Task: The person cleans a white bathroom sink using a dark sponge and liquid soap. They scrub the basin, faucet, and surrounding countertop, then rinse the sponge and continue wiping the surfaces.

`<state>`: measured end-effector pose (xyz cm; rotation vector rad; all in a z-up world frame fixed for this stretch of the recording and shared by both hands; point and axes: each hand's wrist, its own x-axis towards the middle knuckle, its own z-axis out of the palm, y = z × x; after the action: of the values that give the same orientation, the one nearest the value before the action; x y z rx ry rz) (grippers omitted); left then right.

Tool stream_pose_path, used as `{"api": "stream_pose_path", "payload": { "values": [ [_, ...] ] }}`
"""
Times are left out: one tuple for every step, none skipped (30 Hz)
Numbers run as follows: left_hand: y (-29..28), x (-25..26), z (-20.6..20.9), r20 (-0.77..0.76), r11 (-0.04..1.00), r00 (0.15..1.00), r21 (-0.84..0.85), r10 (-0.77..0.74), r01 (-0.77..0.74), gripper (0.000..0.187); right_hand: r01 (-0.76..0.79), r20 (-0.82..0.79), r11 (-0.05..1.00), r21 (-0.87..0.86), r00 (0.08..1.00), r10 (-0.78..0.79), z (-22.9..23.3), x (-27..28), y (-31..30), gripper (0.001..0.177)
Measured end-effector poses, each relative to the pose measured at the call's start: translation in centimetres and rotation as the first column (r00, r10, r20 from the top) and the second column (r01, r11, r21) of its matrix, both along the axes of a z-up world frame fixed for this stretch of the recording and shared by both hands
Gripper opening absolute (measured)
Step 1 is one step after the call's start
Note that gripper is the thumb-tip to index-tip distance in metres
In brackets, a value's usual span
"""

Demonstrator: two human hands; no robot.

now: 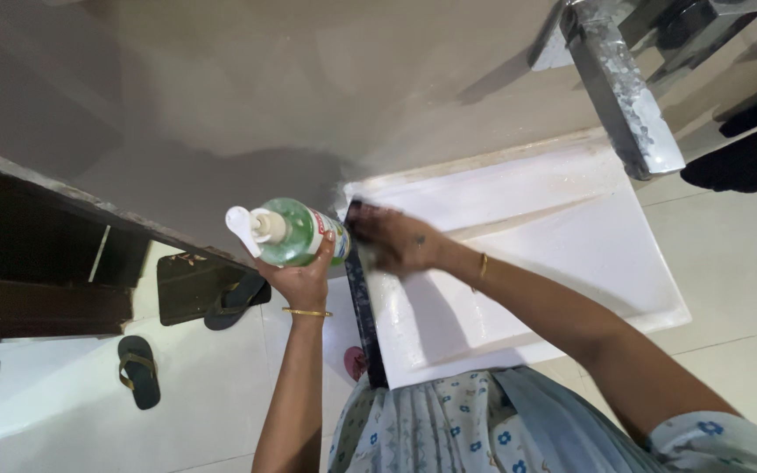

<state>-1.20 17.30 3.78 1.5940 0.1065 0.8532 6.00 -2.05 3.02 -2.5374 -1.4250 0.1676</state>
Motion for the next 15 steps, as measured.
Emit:
{"api": "stream_pose_path", "payload": {
  "values": [
    [-0.2,0.0,0.1,-0.032,0.999,0.999,-0.047,-0.004,0.003,0.093,0.074,0.082,0.997,-0.014,0.994,-0.072,-0.2,0.1,-0.2,0.081],
    [-0.3,0.0,0.3,-0.061,0.996,0.998,-0.093,-0.010,0.004,0.093,0.100,0.068,0.993,-0.065,0.993,-0.096,-0.3,0.4,-0.5,0.083],
    [-0.6,0.0,0.4,-0.090,0.990,0.996,-0.139,-0.018,0.005,0.093,0.126,0.055,0.985,-0.116,0.991,-0.120,-0.4,0.6,-0.8,0.085],
    [-0.6,0.0,0.5,-0.066,0.993,0.998,-0.115,-0.023,0.016,0.097,0.154,0.042,0.975,-0.161,0.988,-0.149,-0.5,0.7,-0.9,0.087],
    [-0.5,0.1,0.5,-0.043,0.996,0.999,-0.091,-0.030,0.026,0.100,0.076,-0.015,0.993,-0.092,0.997,-0.078,-0.5,0.9,-1.2,0.088],
    [-0.5,0.1,0.5,-0.019,0.997,0.999,-0.068,-0.035,0.034,0.103,-0.001,-0.066,1.000,-0.019,0.998,0.000,-0.6,0.9,-1.3,0.089],
    [-0.4,0.1,0.4,-0.008,0.997,0.999,-0.067,-0.045,0.044,0.105,-0.075,-0.110,0.995,0.058,0.991,0.082,-0.6,0.8,-1.5,0.090],
    [-0.4,0.1,0.3,0.004,0.996,0.999,-0.067,-0.052,0.053,0.106,0.003,-0.061,0.998,0.055,0.998,0.000,-0.7,0.7,-1.6,0.088],
    [-0.3,0.1,0.2,0.017,0.996,0.998,-0.067,-0.060,0.061,0.108,0.082,-0.012,0.995,0.056,0.997,-0.082,-0.8,0.5,-1.6,0.086],
    [-0.4,0.2,0.1,-0.004,0.996,0.999,-0.076,-0.054,0.054,0.109,0.163,0.038,0.985,0.057,0.985,-0.166,-0.9,0.3,-1.8,0.085],
    [-0.5,0.3,0.0,-0.024,0.995,0.999,-0.084,-0.049,0.046,0.109,0.204,0.014,0.979,0.022,0.979,-0.204,-1.0,0.1,-1.8,0.086],
    [-0.6,0.4,-0.1,-0.045,0.995,0.998,-0.093,-0.046,0.041,0.110,0.246,-0.008,0.969,-0.015,0.969,-0.246,-1.3,-0.2,-1.9,0.087],
    [-0.9,0.5,-0.3,-0.046,0.996,0.998,-0.084,-0.041,0.037,0.111,0.286,-0.029,0.957,-0.052,0.957,-0.288,-1.5,-0.4,-2.1,0.089],
    [-1.0,0.6,-0.3,-0.047,0.997,0.998,-0.073,-0.038,0.034,0.111,0.194,-0.068,0.981,-0.002,0.979,-0.194,-1.8,-0.6,-2.2,0.089],
    [-1.2,0.7,-0.3,-0.049,0.998,0.998,-0.061,-0.034,0.031,0.112,0.102,-0.102,0.993,0.051,0.990,-0.097,-2.1,-0.7,-2.5,0.090]
  ]
}}
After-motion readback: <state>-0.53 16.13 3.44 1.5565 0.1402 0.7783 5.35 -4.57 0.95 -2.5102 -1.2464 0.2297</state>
